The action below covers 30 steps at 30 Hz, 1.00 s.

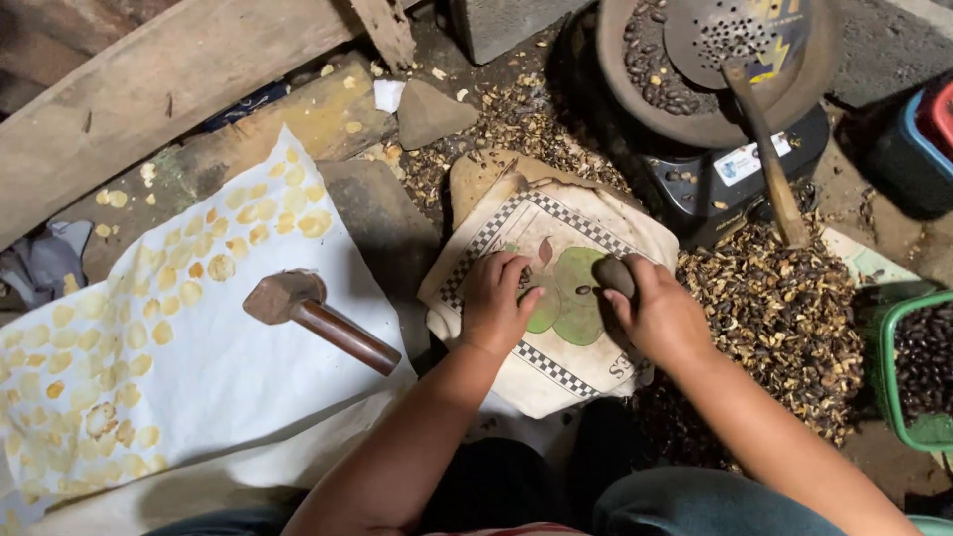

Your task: The person uses a hammer to flatten cassava slices on a white sheet. They then use a stone pestle to crush cassava pieces on a patterned cloth. The person also stirs dark material in a pan on a portable stove using a slotted spoon.

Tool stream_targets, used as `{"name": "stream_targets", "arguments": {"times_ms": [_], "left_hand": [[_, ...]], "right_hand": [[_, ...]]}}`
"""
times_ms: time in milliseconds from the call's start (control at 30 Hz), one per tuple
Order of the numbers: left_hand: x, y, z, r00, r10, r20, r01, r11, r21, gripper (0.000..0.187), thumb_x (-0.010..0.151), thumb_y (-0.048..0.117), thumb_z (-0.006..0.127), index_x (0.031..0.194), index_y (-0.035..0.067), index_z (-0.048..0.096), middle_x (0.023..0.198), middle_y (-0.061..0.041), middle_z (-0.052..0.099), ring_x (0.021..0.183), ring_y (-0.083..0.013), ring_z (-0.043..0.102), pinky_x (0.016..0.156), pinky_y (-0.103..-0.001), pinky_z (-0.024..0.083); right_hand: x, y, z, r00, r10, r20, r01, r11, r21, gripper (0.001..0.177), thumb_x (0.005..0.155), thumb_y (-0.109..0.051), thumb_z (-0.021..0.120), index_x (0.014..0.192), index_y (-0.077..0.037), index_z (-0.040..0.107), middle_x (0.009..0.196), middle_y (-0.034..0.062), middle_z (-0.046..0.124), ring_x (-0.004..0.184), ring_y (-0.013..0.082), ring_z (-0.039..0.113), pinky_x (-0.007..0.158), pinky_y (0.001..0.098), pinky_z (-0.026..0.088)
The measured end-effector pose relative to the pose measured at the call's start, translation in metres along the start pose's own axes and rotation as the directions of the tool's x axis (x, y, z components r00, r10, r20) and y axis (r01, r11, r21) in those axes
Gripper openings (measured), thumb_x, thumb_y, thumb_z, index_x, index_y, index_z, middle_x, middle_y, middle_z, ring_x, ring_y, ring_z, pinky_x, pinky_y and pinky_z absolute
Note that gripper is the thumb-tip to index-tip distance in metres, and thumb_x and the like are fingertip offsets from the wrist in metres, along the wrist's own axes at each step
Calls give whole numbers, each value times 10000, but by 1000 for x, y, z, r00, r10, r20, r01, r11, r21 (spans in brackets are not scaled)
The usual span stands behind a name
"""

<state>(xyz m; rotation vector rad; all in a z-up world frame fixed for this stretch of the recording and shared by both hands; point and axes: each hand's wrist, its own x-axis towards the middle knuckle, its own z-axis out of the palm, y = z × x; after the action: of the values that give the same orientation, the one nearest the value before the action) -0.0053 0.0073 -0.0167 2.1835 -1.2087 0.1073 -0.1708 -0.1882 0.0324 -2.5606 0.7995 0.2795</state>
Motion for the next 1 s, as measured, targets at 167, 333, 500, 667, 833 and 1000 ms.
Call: {"name": "stream_targets", "arguments": {"times_ms": [167,333,500,667,833,1000], "left_hand": [[-5,-16,19,999,5,-47,-6,999,-33,235,901,285,724,1119,201,694,1063,-20,607,1022,-264,629,857,-411,511],[-3,-11,29,996,-5,-87,6,1000,6,163,970,245,633,1101,268,728,1020,20,631,973,-234,630,817,-396,501],[19,14,42,976,-76,203,92,993,-72,615,858,231,742,1426,227,507,993,15,720,1118,-197,644,1176,-433,344],[9,17,10,974,-118,193,113,993,36,717,798,249,819,1439,184,503,1192,-79,647,1255,-282,570,1163,-487,347],[-12,-3,13,992,-115,58,115,993,2,284,944,244,659,1222,196,633,1151,-46,586,1126,-292,577,970,-453,466],[-12,-4,11,985,-171,16,172,982,-82,239,936,238,689,1147,131,651,1209,-78,573,1150,-317,573,985,-445,494]], "right_hand": [[0,-25,-14,990,-103,96,101,995,23,555,924,-421,637,1411,-217,468,1109,205,674,1015,473,720,867,566,597],[-5,-9,-12,999,-36,-9,36,999,-14,590,975,-435,587,1471,-167,414,1144,229,615,1022,489,696,844,569,601],[12,-8,-5,1000,27,11,-27,999,-46,559,1012,-438,545,1494,-177,435,1081,191,635,942,425,733,775,514,622],[12,-58,-14,987,-162,4,161,983,89,582,967,-378,600,1481,-167,427,1175,263,592,1031,544,661,842,626,572],[17,-57,-9,990,-141,-6,141,983,117,560,988,-341,596,1465,-82,459,1135,313,619,1021,555,667,862,627,563],[31,-26,3,985,82,149,-103,985,137,553,983,-446,561,1446,-195,391,1165,292,664,1076,533,668,926,618,534]]}}
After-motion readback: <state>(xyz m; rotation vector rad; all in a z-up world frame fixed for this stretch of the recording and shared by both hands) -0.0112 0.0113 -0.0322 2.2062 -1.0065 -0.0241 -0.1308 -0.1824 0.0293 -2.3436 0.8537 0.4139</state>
